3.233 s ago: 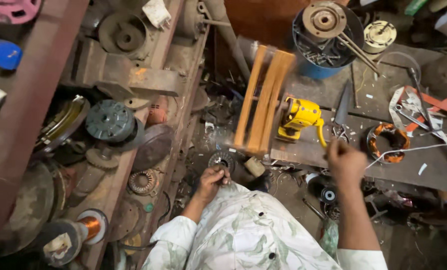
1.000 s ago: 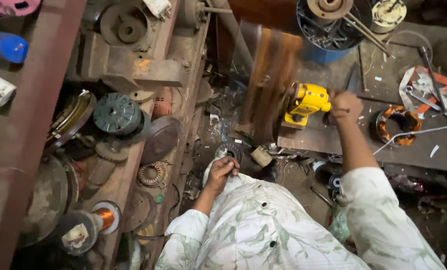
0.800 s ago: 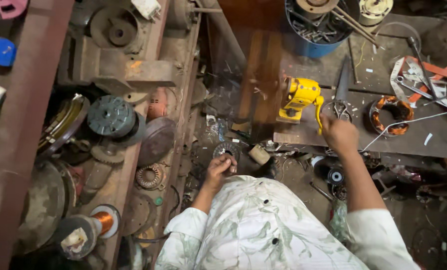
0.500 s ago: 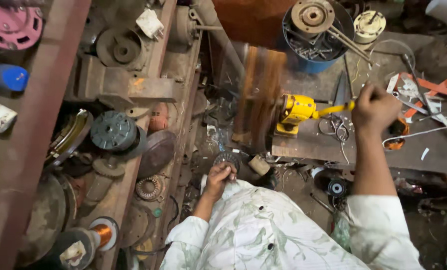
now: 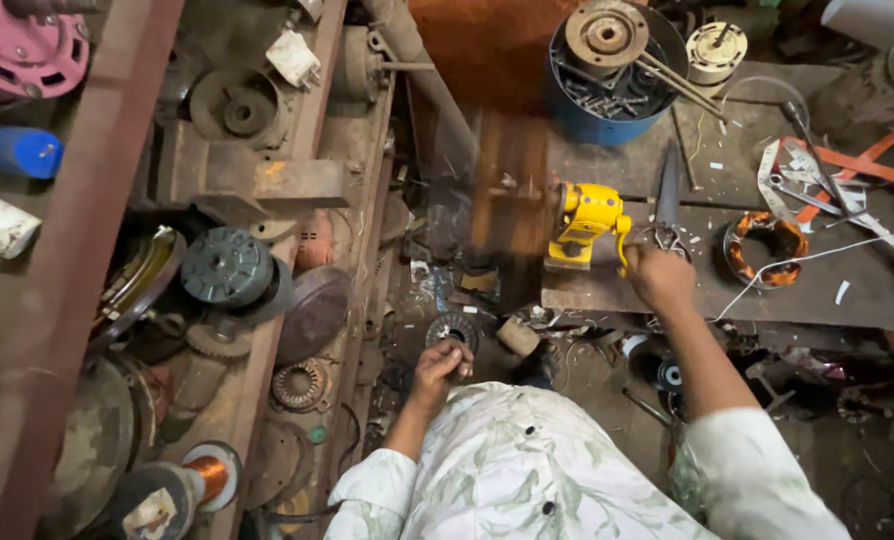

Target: The person operates a yellow hand-cranked winding machine to wrap copper wire around a cylindrical metal core. They use both hands to guide the wire and turn the crank, then use shears to cut the wire and secure the coil with a white tie.

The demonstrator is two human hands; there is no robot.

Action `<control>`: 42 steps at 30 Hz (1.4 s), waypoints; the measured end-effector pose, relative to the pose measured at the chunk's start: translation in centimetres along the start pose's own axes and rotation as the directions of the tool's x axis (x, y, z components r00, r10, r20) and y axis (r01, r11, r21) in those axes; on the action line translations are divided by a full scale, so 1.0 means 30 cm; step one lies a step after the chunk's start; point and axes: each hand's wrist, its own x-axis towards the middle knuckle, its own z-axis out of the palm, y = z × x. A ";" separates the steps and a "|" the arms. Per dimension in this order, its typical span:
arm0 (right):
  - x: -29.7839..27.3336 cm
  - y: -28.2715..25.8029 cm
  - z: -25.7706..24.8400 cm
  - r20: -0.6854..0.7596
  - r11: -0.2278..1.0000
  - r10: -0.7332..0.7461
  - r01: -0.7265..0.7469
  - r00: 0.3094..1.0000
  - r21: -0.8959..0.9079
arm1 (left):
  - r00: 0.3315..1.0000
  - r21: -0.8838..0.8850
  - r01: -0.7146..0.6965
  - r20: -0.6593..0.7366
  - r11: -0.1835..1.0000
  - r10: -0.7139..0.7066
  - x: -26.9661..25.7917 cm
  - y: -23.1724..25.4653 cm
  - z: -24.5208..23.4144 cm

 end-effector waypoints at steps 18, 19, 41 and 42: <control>0.502 0.058 -0.034 -0.260 0.977 0.101 -0.145 0.960 -0.158 | 0.995 0.018 -0.082 -0.054 0.996 0.083 0.021 -0.028 -0.011; 0.472 0.078 0.025 -0.142 0.984 0.127 -0.143 0.982 -0.111 | 0.996 0.040 -0.069 -0.050 0.997 0.071 0.012 -0.032 -0.012; 0.516 0.033 -0.246 -0.351 0.976 0.214 -0.185 0.912 0.114 | 0.995 0.113 -0.083 -0.043 0.990 0.088 0.048 0.022 -0.006; 0.529 0.032 -0.174 -0.325 0.978 0.207 -0.199 0.923 0.059 | 0.996 0.089 -0.080 -0.040 0.993 0.084 0.038 0.026 -0.010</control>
